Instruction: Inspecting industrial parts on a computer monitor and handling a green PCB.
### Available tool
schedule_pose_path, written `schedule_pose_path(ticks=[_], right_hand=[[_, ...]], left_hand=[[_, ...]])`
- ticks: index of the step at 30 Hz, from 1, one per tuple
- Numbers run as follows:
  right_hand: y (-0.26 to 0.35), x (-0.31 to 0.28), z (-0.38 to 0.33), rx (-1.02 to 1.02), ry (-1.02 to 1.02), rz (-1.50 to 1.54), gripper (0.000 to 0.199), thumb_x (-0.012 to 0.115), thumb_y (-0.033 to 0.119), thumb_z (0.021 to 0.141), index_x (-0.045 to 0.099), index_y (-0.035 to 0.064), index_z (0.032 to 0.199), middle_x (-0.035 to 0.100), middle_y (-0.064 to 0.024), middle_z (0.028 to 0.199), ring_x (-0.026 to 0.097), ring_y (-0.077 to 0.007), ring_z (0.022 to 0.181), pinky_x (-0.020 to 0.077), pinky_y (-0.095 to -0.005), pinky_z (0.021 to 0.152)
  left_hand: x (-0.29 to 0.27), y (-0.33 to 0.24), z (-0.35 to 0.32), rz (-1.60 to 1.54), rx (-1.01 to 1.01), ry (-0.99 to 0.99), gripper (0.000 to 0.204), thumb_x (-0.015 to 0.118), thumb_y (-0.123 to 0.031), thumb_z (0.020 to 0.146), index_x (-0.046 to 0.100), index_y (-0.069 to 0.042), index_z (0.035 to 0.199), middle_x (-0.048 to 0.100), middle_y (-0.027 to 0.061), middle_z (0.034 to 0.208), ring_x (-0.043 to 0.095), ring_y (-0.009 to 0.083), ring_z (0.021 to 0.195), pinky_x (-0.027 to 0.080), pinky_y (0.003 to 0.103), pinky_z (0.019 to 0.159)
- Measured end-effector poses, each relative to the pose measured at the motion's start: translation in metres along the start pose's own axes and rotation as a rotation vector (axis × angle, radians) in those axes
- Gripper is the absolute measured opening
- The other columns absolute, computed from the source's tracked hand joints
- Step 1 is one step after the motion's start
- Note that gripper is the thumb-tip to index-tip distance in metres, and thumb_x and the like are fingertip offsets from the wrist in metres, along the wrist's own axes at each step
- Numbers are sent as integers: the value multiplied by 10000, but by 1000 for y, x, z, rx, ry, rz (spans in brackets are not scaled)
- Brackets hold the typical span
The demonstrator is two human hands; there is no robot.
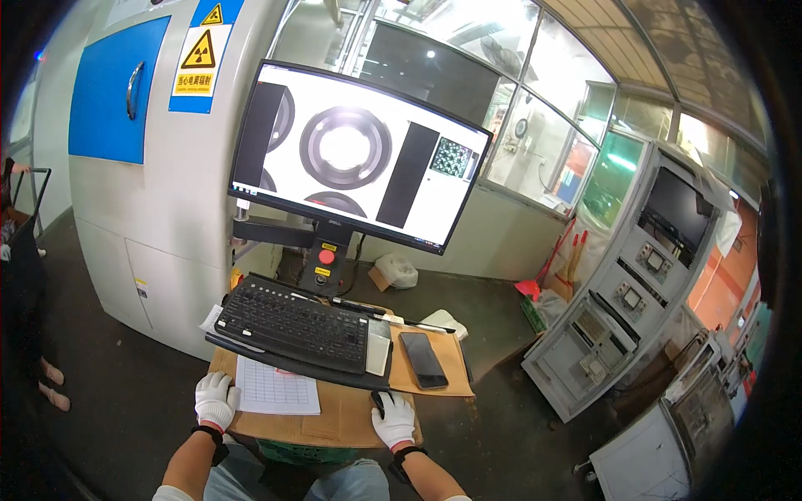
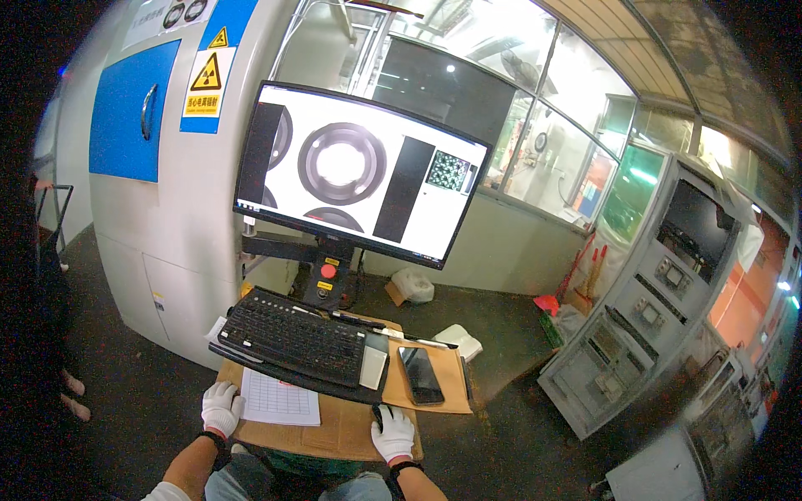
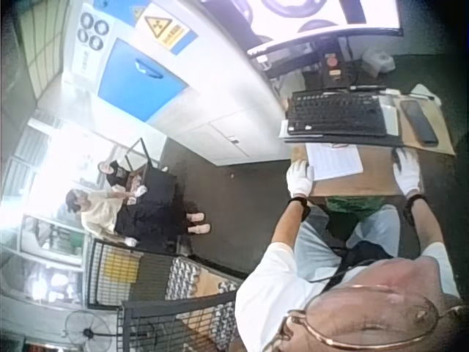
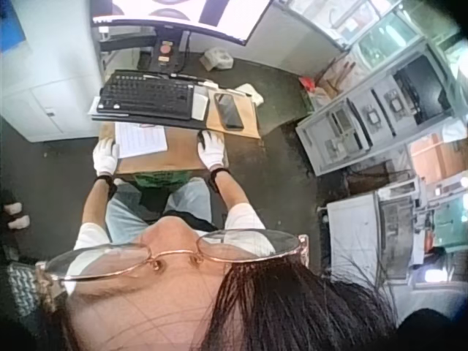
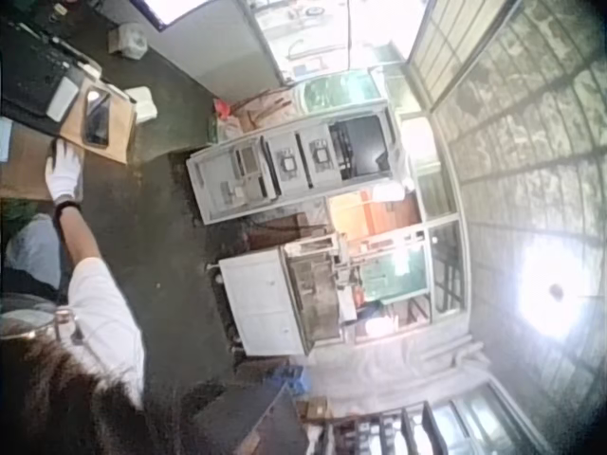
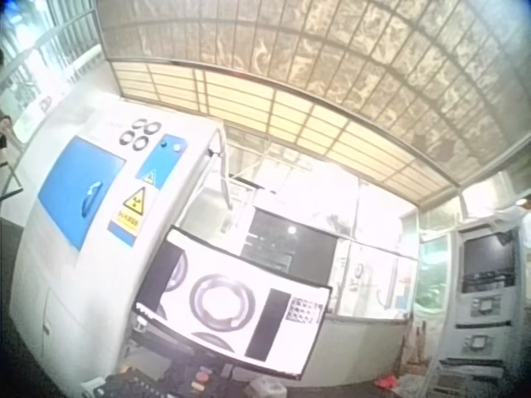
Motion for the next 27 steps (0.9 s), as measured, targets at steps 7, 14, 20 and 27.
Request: schedule_pose_path(ticks=[7,14,20,27], right_hand=[[4,-7,1,-17,-39,22,514,714,318,856,645,135,1332,658,-189,1101,643,-419,972,532,-535,857],[2,-2,-1,-36,-60,67,496,713,312,863,640,143,1324,650,-171,1197,637,-414,987,526,-528,878],[1,1,-2,-21,-21,34,502,711,311,879,632,151,1349,640,-174,1275,635,-411,1020,521,-527,900],[1,0,-2,-20,-21,27,493,708,310,885,633,158,1347,641,-176,1269,633,-407,1030,521,-527,903]], left_hand=[[2,1,-1,-4,5,21,314,676,-282,859,700,-47,1066,680,144,1172,590,376,1177,437,511,1048],[8,7,-2,-25,-31,72,322,677,-276,858,696,-44,1081,672,151,1224,570,392,1221,419,521,1073],[11,9,-4,-9,-30,48,308,665,-263,864,694,-45,1080,671,158,1227,569,393,1223,418,523,1072],[15,12,-6,5,-22,47,306,663,-266,860,694,-47,1072,674,158,1217,570,392,1217,425,523,1060]])
Point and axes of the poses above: each hand's wrist, its own z-axis towards the middle knuckle, its own x-axis out of the palm, y = z × x, the point moved 8 cm from there along z, towards the middle knuckle
